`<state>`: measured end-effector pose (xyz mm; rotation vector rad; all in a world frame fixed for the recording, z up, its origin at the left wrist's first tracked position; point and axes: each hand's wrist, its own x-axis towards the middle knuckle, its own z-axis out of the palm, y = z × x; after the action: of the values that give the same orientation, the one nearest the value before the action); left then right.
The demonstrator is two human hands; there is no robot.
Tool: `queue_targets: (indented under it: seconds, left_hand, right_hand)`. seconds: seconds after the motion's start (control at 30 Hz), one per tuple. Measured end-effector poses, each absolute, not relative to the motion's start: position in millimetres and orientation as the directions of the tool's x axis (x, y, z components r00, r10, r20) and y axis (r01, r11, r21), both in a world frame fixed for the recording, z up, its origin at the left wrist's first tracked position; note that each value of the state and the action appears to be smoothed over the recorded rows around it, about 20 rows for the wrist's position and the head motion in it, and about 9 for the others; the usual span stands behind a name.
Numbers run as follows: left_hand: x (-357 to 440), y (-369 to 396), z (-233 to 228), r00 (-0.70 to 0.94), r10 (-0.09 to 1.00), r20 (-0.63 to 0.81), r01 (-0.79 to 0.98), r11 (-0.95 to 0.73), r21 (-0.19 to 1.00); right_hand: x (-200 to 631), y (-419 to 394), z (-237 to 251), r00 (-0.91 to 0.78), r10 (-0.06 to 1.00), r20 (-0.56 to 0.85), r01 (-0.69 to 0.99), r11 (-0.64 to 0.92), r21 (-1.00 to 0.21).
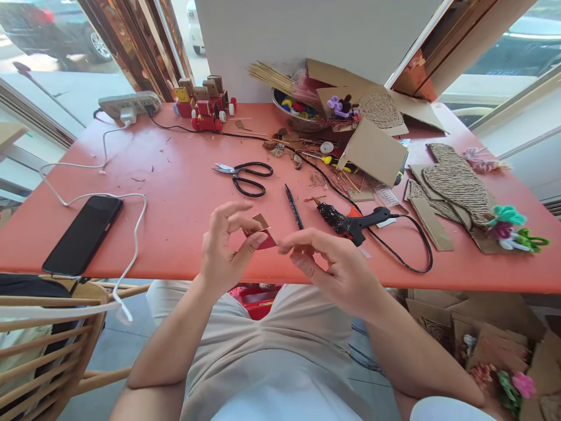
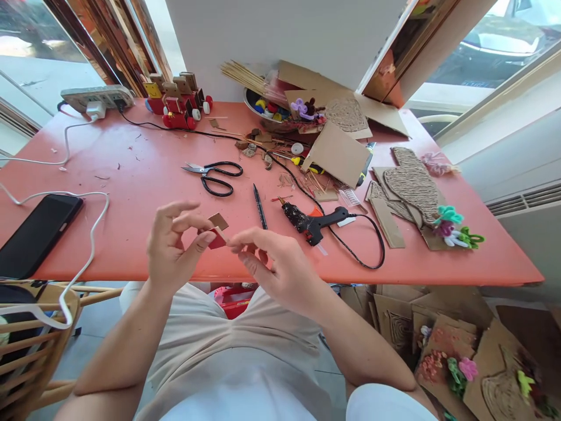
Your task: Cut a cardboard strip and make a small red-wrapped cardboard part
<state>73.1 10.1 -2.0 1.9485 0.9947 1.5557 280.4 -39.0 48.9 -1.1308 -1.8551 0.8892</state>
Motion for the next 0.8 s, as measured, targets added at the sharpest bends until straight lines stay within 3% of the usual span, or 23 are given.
queue_targets:
  seconds: [0.13, 0.23, 0.4, 0.63, 0.8]
  left_hand:
    - [83, 9, 4, 0.229, 0.822, 0.522, 0.135, -0.557, 0.819]
    - [83, 9, 8, 0.308, 0.830, 0.465, 0.024, -0.496, 0.868]
    - [81, 8, 13, 0.402, 0.816, 0.415, -0.131, -0.397, 0.908]
    - [85, 5, 17, 0.498, 0.790, 0.358, -0.157, -0.323, 0.933]
    - [83, 4, 15, 0.503, 0.774, 0.386, -0.047, -0.421, 0.906]
  right_hand:
    - [266, -40, 43, -0.045, 0.871, 0.489, 0.411, 0.462, -0.786]
    - [263, -35, 44, 0.051, 0.832, 0.552, 0.387, 0.493, -0.779]
    - [271, -10, 45, 0.002, 0.800, 0.599, 0.426, 0.542, -0.724]
    - [265, 21, 46, -0.199, 0.798, 0.569, 0.378, 0.598, -0.706]
    - [256, 17, 51, -0.096, 0.844, 0.528, 0.442, 0.511, -0.737]
